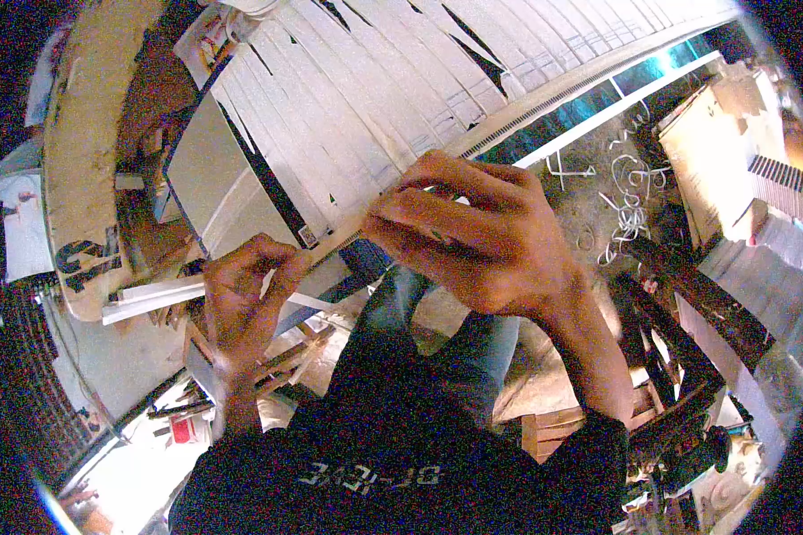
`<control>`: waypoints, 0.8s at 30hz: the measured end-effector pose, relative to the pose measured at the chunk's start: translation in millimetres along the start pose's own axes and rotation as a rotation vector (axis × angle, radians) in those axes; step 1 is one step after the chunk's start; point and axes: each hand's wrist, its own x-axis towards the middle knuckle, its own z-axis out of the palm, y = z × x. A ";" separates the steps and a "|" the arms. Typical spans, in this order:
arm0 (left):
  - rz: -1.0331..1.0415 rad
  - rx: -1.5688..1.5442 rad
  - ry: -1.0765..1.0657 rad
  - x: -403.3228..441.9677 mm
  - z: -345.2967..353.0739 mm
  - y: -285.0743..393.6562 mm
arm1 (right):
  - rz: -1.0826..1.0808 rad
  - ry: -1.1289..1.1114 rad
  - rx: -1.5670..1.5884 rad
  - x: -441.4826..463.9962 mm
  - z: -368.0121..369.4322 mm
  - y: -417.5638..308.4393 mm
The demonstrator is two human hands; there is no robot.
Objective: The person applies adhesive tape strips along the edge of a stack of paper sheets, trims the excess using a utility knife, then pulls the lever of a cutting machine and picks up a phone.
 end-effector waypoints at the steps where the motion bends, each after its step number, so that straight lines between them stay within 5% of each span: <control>1: -0.002 0.007 -0.005 0.0 0.0 -0.5 | 0.000 -0.003 -0.002 -0.5 0.0 0.1; 24: -0.093 -0.088 -0.139 11.0 -5.5 -20.0 | 0.113 -0.015 0.052 5.3 5.6 -11.8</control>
